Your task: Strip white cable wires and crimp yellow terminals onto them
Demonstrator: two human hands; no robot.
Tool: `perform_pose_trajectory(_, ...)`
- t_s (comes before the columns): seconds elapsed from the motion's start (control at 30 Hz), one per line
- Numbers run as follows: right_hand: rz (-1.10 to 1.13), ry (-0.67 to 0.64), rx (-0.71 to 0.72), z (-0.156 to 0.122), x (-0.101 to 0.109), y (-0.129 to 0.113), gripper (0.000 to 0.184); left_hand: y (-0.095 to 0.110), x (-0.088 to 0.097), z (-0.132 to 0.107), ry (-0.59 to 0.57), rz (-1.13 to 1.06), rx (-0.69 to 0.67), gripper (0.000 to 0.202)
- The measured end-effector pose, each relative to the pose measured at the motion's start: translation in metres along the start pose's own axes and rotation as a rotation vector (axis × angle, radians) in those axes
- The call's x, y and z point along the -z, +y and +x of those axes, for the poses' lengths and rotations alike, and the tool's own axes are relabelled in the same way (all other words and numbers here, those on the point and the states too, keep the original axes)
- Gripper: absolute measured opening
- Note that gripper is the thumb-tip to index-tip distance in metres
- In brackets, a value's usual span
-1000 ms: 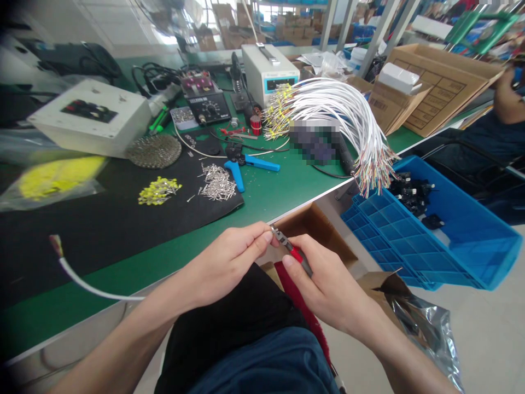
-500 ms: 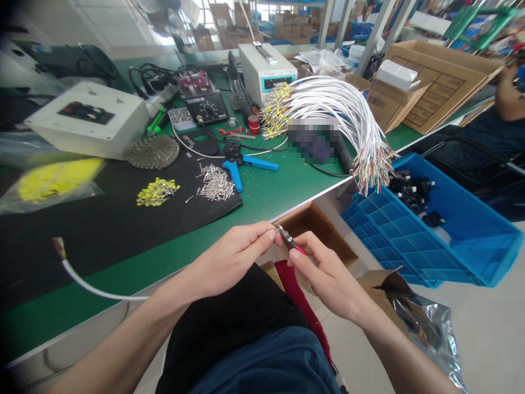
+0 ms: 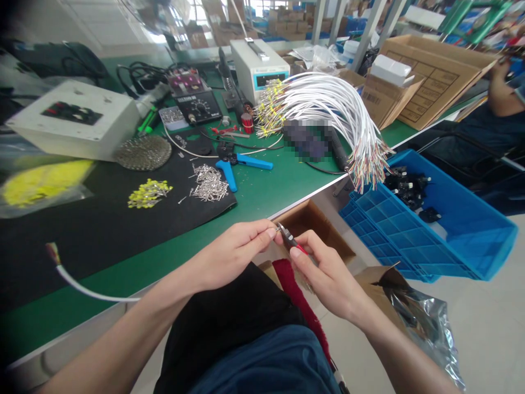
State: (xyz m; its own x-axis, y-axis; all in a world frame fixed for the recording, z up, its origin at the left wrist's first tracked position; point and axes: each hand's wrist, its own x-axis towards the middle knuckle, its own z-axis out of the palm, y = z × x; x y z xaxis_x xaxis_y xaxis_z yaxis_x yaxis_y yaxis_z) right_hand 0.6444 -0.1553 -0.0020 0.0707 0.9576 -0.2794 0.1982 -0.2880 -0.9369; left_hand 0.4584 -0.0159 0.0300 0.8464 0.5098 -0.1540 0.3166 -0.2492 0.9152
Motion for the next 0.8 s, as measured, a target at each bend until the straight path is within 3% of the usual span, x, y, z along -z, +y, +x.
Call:
perform_pose_trajectory(0.23,-0.058,-0.009,-0.024,-0.002,0.002,-0.005,0.028,-0.005,-0.002,0.006,-0.020,-0.020,-0.007,0.038)
perform_pose_trajectory(0.63,-0.006,0.132,-0.068,-0.006,-0.016,0.036,0.033,-0.025,-0.015,0.026,-0.103,-0.062,0.029,0.036)
perform_pose_trajectory(0.8,-0.208,0.238,-0.013,-0.001,-0.016,0.050,0.032,-0.019,-0.010,0.010,0.009,-0.009,0.048,0.035)
